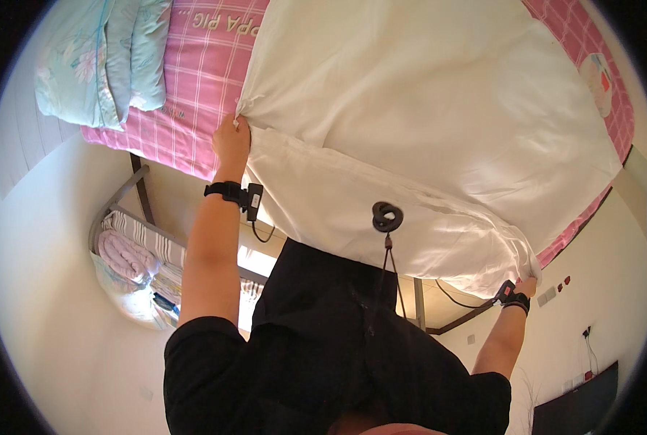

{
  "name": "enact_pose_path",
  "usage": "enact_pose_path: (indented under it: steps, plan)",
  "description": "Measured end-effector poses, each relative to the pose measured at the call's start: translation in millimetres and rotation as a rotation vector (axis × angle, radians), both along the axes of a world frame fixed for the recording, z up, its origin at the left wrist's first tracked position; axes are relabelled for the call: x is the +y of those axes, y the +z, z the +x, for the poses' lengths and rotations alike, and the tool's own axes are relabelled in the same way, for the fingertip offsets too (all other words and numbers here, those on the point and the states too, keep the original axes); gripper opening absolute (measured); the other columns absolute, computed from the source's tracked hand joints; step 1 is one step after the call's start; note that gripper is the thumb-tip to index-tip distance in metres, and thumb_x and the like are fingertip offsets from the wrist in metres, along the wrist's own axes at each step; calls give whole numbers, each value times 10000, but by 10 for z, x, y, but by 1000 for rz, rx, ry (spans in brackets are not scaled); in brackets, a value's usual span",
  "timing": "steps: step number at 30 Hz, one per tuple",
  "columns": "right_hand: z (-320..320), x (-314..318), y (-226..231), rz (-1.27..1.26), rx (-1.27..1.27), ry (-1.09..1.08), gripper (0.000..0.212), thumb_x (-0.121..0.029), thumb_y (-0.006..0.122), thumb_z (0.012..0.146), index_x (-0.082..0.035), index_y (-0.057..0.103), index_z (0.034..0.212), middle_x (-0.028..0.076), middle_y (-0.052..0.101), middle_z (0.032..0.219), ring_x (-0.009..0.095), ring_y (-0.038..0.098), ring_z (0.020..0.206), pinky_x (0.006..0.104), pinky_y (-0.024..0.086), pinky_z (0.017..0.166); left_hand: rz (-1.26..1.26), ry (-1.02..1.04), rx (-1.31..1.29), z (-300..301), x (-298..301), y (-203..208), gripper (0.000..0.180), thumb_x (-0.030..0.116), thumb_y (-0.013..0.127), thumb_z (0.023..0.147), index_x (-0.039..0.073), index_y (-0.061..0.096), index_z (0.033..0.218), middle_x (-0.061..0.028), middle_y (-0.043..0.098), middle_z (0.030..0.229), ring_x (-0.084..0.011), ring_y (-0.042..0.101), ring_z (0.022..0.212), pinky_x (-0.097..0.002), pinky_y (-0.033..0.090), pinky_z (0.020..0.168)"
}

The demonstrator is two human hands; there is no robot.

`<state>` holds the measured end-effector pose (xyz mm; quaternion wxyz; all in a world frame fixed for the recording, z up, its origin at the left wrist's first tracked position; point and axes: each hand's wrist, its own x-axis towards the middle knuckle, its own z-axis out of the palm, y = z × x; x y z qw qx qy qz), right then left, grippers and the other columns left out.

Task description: The person folds a white sheet on a bed by hand, moves it to another bed, then picks up and folds a plaid fabric item.

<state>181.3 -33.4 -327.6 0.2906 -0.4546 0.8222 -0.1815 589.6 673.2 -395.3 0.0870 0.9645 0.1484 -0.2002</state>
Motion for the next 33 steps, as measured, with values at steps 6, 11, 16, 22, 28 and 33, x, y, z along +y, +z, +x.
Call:
enact_pose_path:
  steps: [6, 11, 16, 22, 28, 33]
  plan:
    - [1051, 559, 159, 126, 233, 712, 508, -261, 550, 750, 38, 416, 1140, 173, 432, 1161, 291, 422, 1055, 406, 370, 863, 3, 250, -129, 39, -6, 90, 308, 317, 474, 757, 63, 538, 919, -177, 589, 834, -355, 551, 783, -437, 420, 677]
    - [2422, 1297, -378, -385, 314, 1423, 601, -302, 536, 788, 30, 304, 1232, 223, 266, 1292, 322, 235, 1215, 390, 182, 1001, 89, -129, -331, 482, -181, 375, 343, 360, 524, 749, 70, 542, 931, -156, 584, 824, -315, 551, 811, -406, 423, 688]
    - [4006, 2197, -835, -263, 211, 1219, 621, -379, 412, 827, -27, 204, 1295, 183, 130, 1364, 319, 106, 1263, 501, 105, 983, -366, -182, -312, 1833, -984, 321, 382, 375, 572, 738, 43, 546, 926, -143, 569, 927, -297, 538, 856, -376, 425, 702]
    - [4332, 2477, -1019, -250, 457, 1009, 657, -454, 301, 837, -41, 126, 1316, 154, 50, 1387, 284, 34, 1283, 528, 54, 971, -640, -27, -217, 3009, -1726, 107, 439, 390, 630, 676, -6, 566, 857, -114, 586, 705, -247, 567, 688, -349, 428, 637]
    - [4379, 2466, -1096, -172, 493, 1034, 652, -382, 323, 827, -29, 83, 1320, 162, 0, 1388, 284, -14, 1285, 528, 30, 977, -793, 361, -491, 3228, -1357, 192, 279, 261, 576, 745, -2, 576, 840, -64, 587, 708, -188, 566, 660, -291, 436, 618]
    - [4385, 2441, -1124, -168, 545, 1007, 637, -351, 330, 830, -20, 89, 1317, 168, 18, 1385, 299, -1, 1282, 533, 37, 973, -1466, 584, -8, 2765, -1824, 752, 242, 239, 529, 794, 10, 581, 851, -38, 589, 717, -140, 554, 619, -253, 434, 574]
